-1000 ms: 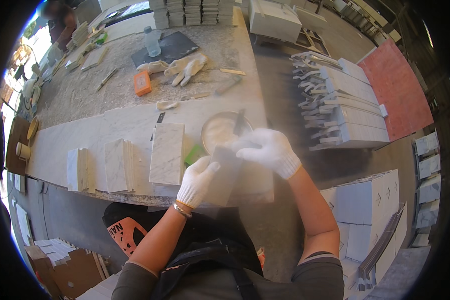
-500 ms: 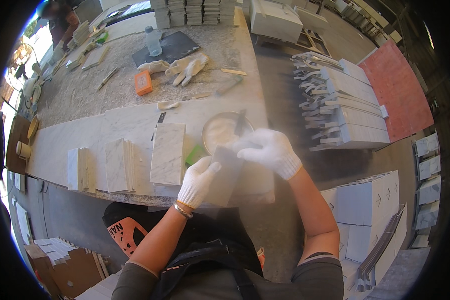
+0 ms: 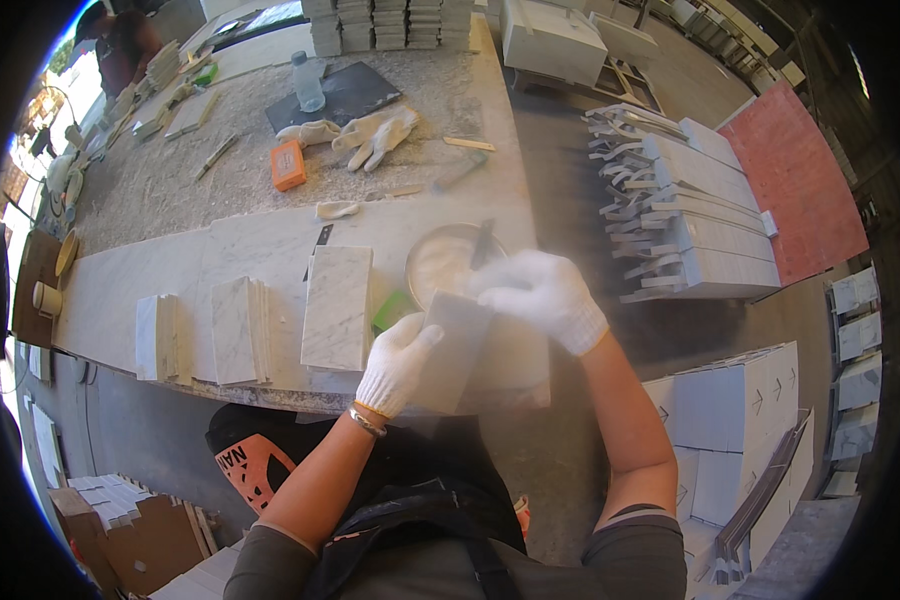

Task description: The person applies a white paste from a metal bowl onto rectangular blocks using a small metal spatula. They spread the paste over the top and sides of each block, then place the treated blocks on the table. The process is repeated for multiple blocks.

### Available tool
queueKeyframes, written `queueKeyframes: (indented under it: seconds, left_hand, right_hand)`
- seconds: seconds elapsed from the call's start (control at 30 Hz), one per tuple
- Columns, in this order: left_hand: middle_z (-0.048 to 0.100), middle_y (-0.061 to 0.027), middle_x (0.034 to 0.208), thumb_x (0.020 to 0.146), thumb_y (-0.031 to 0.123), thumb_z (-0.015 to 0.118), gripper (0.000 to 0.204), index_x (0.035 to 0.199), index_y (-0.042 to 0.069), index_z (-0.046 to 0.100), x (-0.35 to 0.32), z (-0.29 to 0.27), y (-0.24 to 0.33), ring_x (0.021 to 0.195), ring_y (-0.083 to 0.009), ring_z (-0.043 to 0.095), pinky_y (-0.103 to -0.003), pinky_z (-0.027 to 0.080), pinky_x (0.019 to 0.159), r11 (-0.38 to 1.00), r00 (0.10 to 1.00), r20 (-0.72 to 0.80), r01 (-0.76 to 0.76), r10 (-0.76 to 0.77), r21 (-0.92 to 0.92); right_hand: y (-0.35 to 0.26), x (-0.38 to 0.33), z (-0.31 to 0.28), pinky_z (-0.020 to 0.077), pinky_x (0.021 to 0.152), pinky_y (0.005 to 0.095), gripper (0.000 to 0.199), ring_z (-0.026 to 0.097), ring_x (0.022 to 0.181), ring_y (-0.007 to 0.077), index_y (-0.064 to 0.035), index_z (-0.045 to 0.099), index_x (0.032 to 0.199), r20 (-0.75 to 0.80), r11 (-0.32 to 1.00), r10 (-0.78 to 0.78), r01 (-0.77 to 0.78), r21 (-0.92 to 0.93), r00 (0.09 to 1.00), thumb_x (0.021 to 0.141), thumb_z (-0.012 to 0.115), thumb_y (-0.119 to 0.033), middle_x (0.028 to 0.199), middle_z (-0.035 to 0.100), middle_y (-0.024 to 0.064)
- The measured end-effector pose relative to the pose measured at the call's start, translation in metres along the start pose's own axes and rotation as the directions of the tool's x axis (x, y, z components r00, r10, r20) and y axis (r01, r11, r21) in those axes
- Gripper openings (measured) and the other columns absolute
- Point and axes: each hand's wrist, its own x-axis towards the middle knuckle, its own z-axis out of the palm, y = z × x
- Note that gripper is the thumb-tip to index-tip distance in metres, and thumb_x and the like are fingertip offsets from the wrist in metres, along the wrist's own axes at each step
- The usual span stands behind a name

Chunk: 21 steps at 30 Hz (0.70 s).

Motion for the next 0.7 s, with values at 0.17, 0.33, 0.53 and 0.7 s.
queueKeyframes:
  seconds: [0.17,0.33,0.53,0.7]
  left_hand:
    - [0.073,-0.0103,0.109,0.100,0.028,0.067,0.042,0.127,-0.004,0.068,-0.001,0.000,0.001,0.100,-0.0155,0.064,-0.032,0.051,0.092,1.000,1.000,0.006,0.025,-0.025,0.010]
    - [0.074,-0.0089,0.113,0.100,0.029,0.068,0.045,0.131,-0.004,0.067,0.001,0.001,-0.005,0.102,-0.0148,0.064,-0.031,0.052,0.092,0.997,0.999,0.001,0.032,-0.032,-0.068]
    - [0.074,-0.0080,0.115,0.101,0.027,0.069,0.045,0.133,-0.004,0.066,0.004,-0.003,-0.006,0.103,-0.0138,0.064,-0.031,0.052,0.093,0.999,0.998,0.028,0.051,-0.052,0.016]
    - [0.074,-0.0077,0.114,0.101,0.026,0.068,0.043,0.131,-0.004,0.067,0.002,-0.003,-0.003,0.103,-0.0135,0.063,-0.031,0.051,0.093,0.999,0.998,0.048,0.042,-0.042,0.000]
  right_hand:
    - [0.005,0.022,0.004,0.0587,0.082,0.0303,0.036,0.073,0.093,0.0147,0.0003,0.075,0.122,-0.117,0.990,-0.022,0.037,0.133,0.993,0.089,0.080,-0.013,0.107,0.079,0.0094]
    - [0.015,0.072,0.012,0.0535,0.091,0.0275,0.037,0.066,0.102,0.0115,-0.0005,0.072,0.121,-0.077,0.961,0.051,-0.028,0.275,0.996,0.088,0.084,-0.010,0.114,0.074,0.0043]
    - [0.015,0.146,0.047,0.0541,0.095,0.0324,0.039,0.069,0.111,0.0182,-0.0057,0.073,0.121,-0.068,1.000,-0.001,0.001,-0.006,0.998,0.083,0.082,-0.011,0.122,0.074,0.0065]
    - [0.012,0.170,0.068,0.0548,0.091,0.0358,0.028,0.072,0.103,0.0221,-0.0074,0.075,0.114,0.103,0.978,-0.095,0.112,-0.176,0.990,0.087,0.076,-0.014,0.109,0.078,0.0109]
